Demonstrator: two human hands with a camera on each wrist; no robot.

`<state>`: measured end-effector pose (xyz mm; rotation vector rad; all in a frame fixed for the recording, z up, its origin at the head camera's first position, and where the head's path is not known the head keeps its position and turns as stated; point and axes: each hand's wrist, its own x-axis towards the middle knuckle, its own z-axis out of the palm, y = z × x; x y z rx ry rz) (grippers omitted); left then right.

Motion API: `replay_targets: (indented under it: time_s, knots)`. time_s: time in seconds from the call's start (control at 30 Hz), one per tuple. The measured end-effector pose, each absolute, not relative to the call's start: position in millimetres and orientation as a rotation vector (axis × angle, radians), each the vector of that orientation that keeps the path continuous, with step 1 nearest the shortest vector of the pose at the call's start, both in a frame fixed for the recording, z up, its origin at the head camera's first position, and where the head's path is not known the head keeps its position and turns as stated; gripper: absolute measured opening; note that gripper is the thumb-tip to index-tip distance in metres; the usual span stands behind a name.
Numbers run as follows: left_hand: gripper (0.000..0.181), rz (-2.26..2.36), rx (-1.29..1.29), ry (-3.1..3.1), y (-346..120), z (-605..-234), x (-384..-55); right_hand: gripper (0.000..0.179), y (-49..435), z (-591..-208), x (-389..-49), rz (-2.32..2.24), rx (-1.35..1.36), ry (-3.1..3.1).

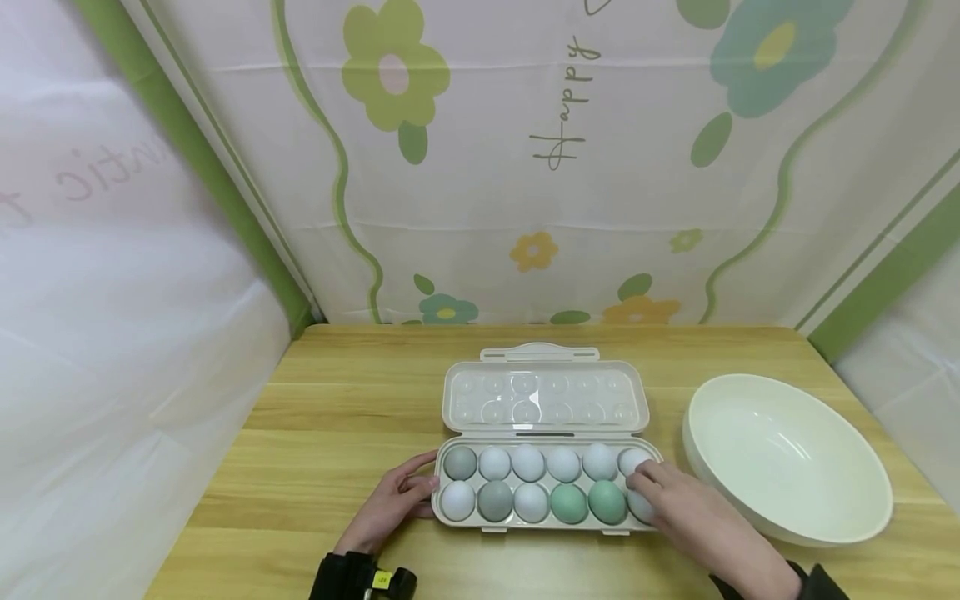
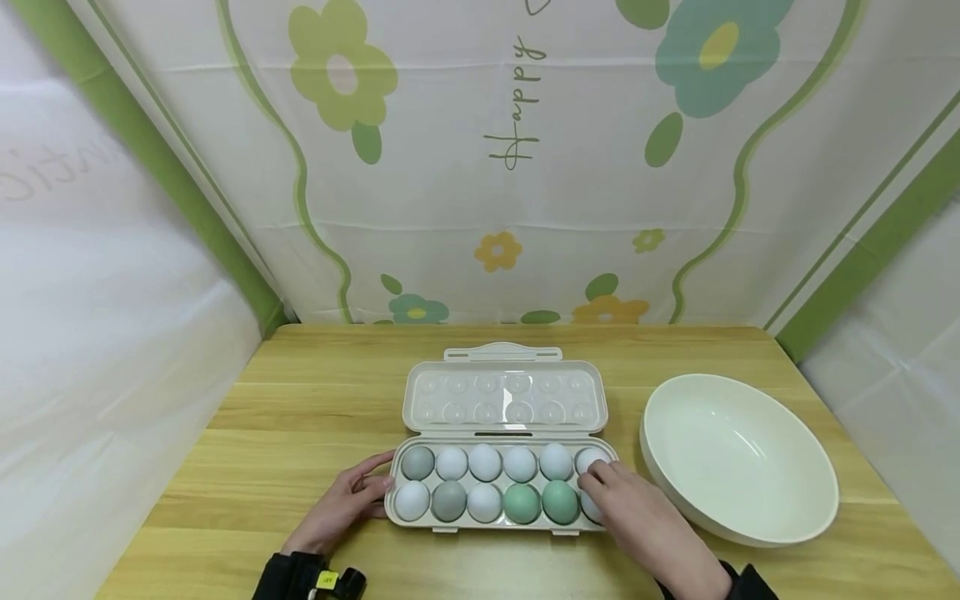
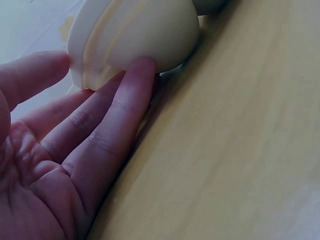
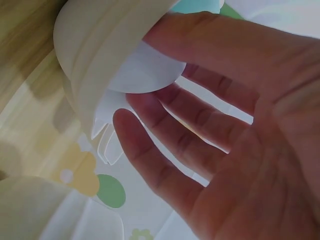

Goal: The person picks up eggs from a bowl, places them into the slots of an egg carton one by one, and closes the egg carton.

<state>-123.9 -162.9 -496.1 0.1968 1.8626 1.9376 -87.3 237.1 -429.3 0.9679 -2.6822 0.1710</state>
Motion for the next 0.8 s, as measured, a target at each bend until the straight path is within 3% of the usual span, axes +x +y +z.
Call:
replay_targets:
  time_s: [0.4,0.8]
  knots:
    - [0.057,1.932,0.227,1.859,-164,-498,-121,0.039,237,-425,-81,0.175,0.944,-2.744]
    - [0.057,1.928,0.201,1.872,-164,-495,-123,0.041,233,-390,-90,0.164,0.931,-2.813]
